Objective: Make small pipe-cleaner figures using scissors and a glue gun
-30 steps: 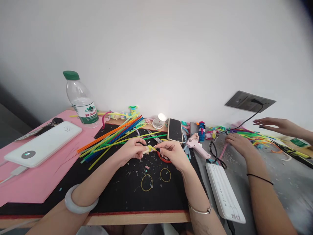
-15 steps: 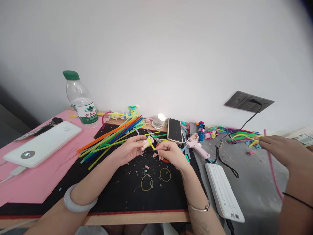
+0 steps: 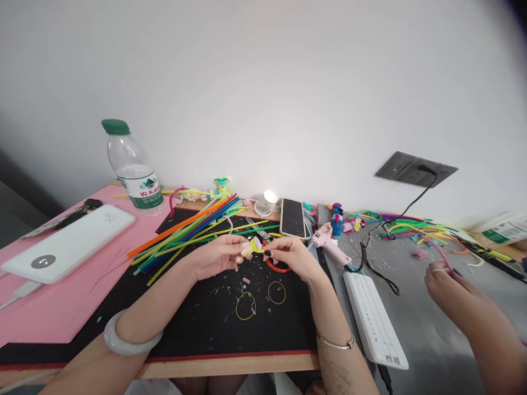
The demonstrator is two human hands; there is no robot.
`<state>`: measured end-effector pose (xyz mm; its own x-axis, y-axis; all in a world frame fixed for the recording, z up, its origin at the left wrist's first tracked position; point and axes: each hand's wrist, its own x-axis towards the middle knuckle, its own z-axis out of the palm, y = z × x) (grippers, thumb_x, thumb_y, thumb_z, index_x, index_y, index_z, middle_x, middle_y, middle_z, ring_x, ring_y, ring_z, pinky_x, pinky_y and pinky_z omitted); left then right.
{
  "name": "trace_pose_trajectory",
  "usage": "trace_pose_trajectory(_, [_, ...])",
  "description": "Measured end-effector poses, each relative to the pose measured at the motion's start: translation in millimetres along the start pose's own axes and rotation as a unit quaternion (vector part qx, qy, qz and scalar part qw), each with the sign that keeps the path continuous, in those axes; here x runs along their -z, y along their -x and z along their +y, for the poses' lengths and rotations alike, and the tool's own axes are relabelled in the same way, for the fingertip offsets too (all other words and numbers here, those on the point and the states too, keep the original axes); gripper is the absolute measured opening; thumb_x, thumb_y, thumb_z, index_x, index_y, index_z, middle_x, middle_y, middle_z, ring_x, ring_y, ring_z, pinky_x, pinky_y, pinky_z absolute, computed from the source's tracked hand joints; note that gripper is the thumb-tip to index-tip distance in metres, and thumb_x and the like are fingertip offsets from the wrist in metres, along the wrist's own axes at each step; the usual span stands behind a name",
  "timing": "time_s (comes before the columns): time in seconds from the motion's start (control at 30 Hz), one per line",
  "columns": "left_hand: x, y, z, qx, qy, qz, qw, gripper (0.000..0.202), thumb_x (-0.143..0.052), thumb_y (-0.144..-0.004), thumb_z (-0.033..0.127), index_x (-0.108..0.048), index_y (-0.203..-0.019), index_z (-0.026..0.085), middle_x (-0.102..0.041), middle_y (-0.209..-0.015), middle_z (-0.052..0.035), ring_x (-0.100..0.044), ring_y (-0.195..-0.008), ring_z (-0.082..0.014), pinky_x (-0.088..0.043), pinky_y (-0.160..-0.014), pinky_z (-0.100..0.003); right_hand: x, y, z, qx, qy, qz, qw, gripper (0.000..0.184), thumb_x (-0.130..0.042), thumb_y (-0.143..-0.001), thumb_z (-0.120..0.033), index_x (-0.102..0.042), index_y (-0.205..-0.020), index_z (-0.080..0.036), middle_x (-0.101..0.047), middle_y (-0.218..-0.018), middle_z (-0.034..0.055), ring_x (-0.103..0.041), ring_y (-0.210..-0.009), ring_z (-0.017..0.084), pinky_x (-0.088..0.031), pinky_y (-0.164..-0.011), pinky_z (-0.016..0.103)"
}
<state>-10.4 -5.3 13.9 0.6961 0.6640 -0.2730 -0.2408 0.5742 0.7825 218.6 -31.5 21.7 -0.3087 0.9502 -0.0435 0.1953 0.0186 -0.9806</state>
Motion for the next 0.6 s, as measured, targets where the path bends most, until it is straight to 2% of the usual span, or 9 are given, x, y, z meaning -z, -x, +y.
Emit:
trace_pose_trajectory(0.17, [-2.9, 2.1, 1.0, 0.059, -0.099, -0.061, 0.991, 0.021, -0.075, -0.071, 0.03, -0.062, -0.077, 0.014, -0.062, -0.067, -0.0008, -0.053, -0.055, -0.0069, -0.044, -0.052, -0.018, -0.6, -0.3, -1.1, -0.012, 0.0, -0.016, 1.0, 0.019, -0.072, -0.068, -0.029, -0.075, -0.079, -0.013, -0.065, -0.069, 0.0028, -0.052, -0.057, 0.01, -0.038, -0.054, 0.023])
trace_pose_trajectory(0.27, [-5.6, 1.1, -0.1, 0.094, -0.188, -0.064, 0.975, 0.02, -0.075, -0.069, 0.03, -0.063, -0.072, 0.014, -0.064, -0.063, -0.0012, -0.055, -0.052, -0.0081, -0.046, -0.052, -0.02, -2.5, -0.7, 1.0, -0.024, 0.025, -0.016, 0.999, 0.02, -0.071, -0.069, -0.029, -0.075, -0.08, -0.013, -0.064, -0.066, 0.0028, -0.05, -0.055, 0.01, -0.037, -0.052, 0.023])
trace_pose_trajectory(0.37, [-7.6, -0.2, -2.6, 0.113, -0.25, -0.04, 0.961, 0.02, -0.074, -0.067, 0.031, -0.063, -0.065, 0.014, -0.062, -0.055, -0.0004, -0.054, -0.047, -0.0086, -0.046, -0.05, -0.02, -8.6, -0.8, 1.7, -0.025, 0.048, 0.005, 0.998, 0.019, -0.068, -0.07, -0.027, -0.075, -0.08, -0.013, -0.064, -0.064, 0.0026, -0.047, -0.052, 0.009, -0.033, -0.048, 0.022])
trace_pose_trajectory(0.47, [-8.3, -0.7, -3.6, 0.117, -0.272, 0.011, 0.955, 0.019, -0.072, -0.065, 0.03, -0.062, -0.062, 0.014, -0.063, -0.054, -0.0015, -0.056, -0.048, -0.0096, -0.046, -0.05, -0.021, -17.0, -0.7, -0.5, -0.012, 0.07, 0.038, 0.997, 0.017, -0.065, -0.072, -0.025, -0.075, -0.081, -0.014, -0.062, -0.062, 0.0012, -0.043, -0.049, 0.008, -0.031, -0.046, 0.022])
trace_pose_trajectory(0.6, [-8.5, -1.8, -2.2, 0.081, -0.252, 0.094, 0.96, 0.021, -0.073, -0.063, 0.031, -0.061, -0.065, 0.014, -0.066, -0.057, -0.0028, -0.059, -0.053, -0.0112, -0.047, -0.054, -0.022, -25.1, -1.1, -3.6, 0.017, 0.114, 0.107, 0.988, 0.018, -0.061, -0.075, -0.024, -0.075, -0.082, -0.016, -0.066, -0.067, 0.0026, -0.05, -0.053, 0.011, -0.037, -0.05, 0.024])
